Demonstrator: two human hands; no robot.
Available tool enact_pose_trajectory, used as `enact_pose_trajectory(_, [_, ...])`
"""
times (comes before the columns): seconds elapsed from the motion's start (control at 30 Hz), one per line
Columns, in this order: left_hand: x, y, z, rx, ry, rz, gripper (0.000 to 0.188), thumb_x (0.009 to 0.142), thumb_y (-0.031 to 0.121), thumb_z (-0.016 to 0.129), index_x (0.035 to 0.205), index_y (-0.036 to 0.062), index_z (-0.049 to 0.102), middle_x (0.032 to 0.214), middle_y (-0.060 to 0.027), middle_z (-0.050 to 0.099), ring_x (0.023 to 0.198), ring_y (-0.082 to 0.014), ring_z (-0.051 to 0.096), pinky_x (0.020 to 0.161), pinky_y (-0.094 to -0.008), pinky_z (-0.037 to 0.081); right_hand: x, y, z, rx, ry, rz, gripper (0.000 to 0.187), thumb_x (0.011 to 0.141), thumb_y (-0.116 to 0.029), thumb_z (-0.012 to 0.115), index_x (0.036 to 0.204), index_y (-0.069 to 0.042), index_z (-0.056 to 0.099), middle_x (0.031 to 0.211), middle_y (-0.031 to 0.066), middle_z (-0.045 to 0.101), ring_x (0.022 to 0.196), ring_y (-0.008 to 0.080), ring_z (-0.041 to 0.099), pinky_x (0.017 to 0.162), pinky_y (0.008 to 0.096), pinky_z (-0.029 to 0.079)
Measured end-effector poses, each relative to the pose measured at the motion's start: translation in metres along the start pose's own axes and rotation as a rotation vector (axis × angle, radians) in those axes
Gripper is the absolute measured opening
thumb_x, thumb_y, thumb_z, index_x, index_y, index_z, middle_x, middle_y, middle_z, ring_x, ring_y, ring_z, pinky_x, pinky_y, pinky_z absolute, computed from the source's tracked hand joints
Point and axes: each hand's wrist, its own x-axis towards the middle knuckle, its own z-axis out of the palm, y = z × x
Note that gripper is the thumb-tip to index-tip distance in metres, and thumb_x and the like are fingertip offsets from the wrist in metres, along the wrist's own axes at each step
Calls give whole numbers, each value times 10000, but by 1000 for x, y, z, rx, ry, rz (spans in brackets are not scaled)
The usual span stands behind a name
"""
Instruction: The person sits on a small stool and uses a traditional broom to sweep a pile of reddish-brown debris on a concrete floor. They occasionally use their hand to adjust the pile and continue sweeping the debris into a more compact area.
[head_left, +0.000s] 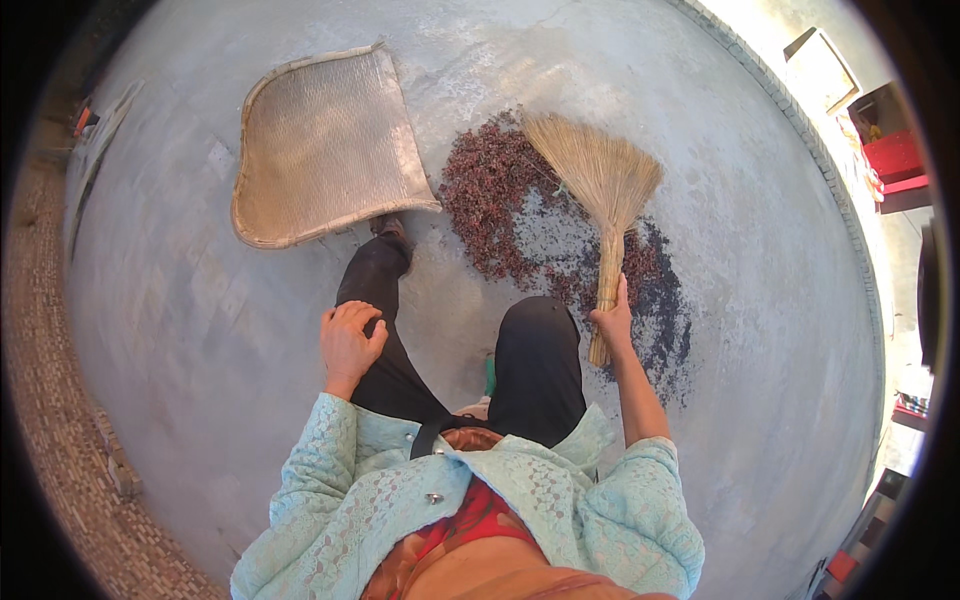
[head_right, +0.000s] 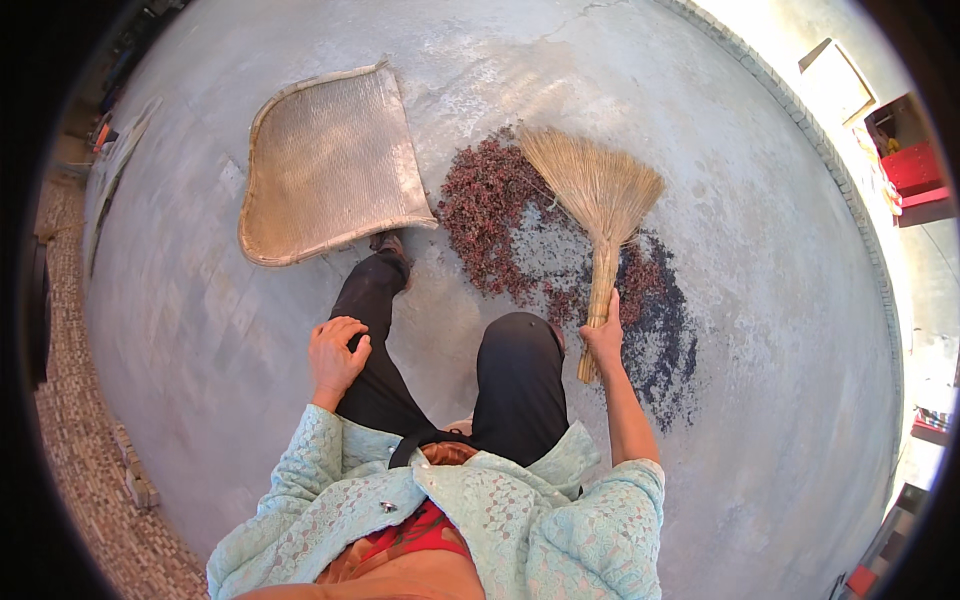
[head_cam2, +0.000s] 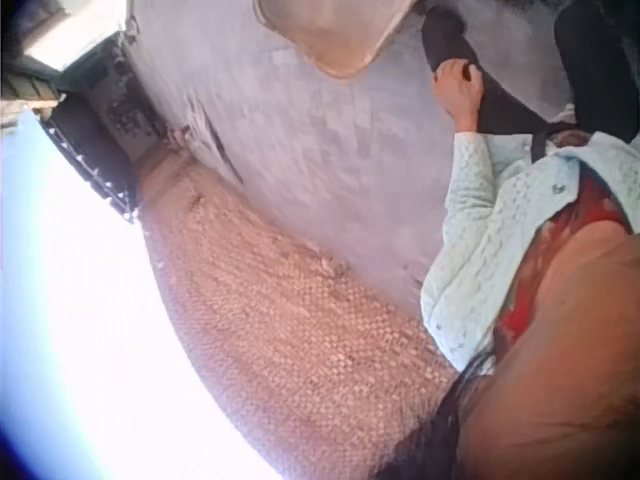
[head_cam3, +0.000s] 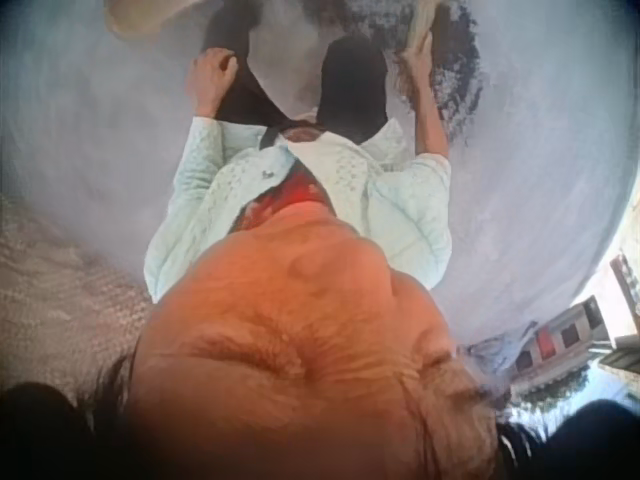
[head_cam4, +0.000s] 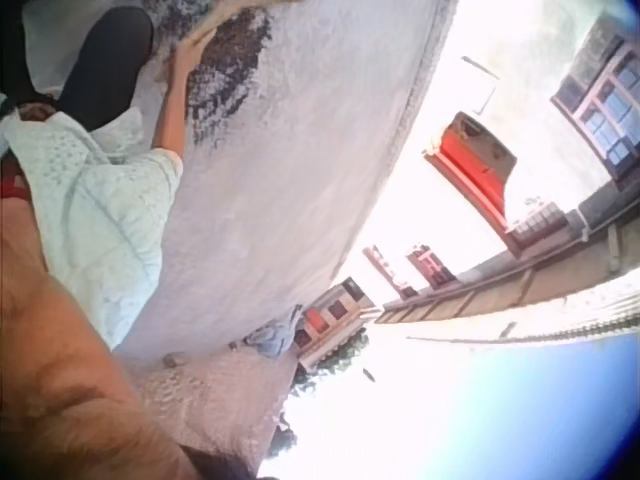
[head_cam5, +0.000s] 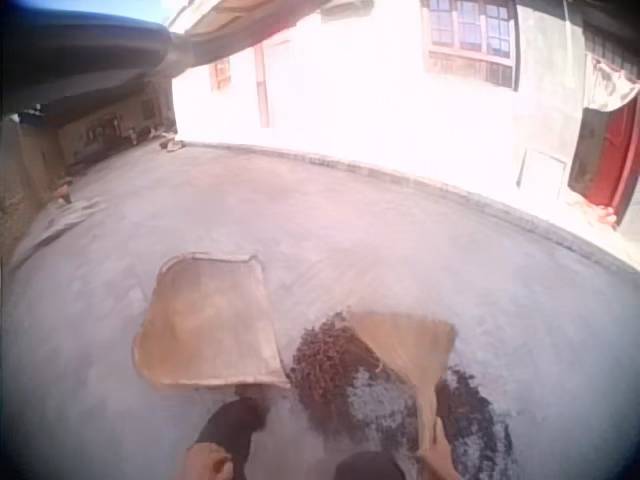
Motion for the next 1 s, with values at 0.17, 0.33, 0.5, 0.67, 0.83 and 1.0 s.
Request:
enact_pose_trajectory(0.17, [-6,1,-2,47,-19,-4,137,743,208,688,834,106,707,973,-12,690,1006,-180,608,890,-366,391,-76,29,-48,-85,90,-35,1031,616,0,635,1530,-152,183,1279,126,549,901,216,584,798,302,492])
enact_pose_trajectory(0.33, [-8,1,2,74,-3,13,132,745,221,693,828,120,713,967,0,693,999,-172,609,883,-366,391,-147,79,-101,-101,179,83,1017,614,12,618,1525,-143,195,1292,120,525,908,205,569,764,304,502])
enact_pose_trajectory(0.5, [-11,-9,10,95,22,44,121,741,220,691,819,130,715,964,14,693,979,-162,616,848,-367,399,-214,146,-127,-3,276,161,1007,610,32,577,1523,-128,184,1146,113,538,786,194,558,604,302,500])
enact_pose_trajectory(0.67, [-14,-13,12,133,25,56,122,746,223,683,821,134,717,984,10,693,986,-167,616,856,-367,398,-268,187,-107,-50,364,332,1008,600,-30,619,1509,-100,188,1191,151,538,835,244,583,669,331,509])
enact_pose_trajectory(0.83, [-17,-18,12,137,17,68,130,748,227,679,833,136,718,1006,6,690,1014,-171,610,890,-368,388,-301,221,-59,-105,412,387,1051,578,-101,672,1510,-140,188,1226,175,568,977,323,610,855,391,497])
enact_pose_trajectory(1.0, [-18,-16,15,166,4,57,140,750,233,675,844,139,720,1020,8,687,1041,-165,602,928,-373,377,-307,241,-25,-121,300,458,1085,632,-268,788,1518,-203,165,1204,198,597,1005,376,617,857,419,491])
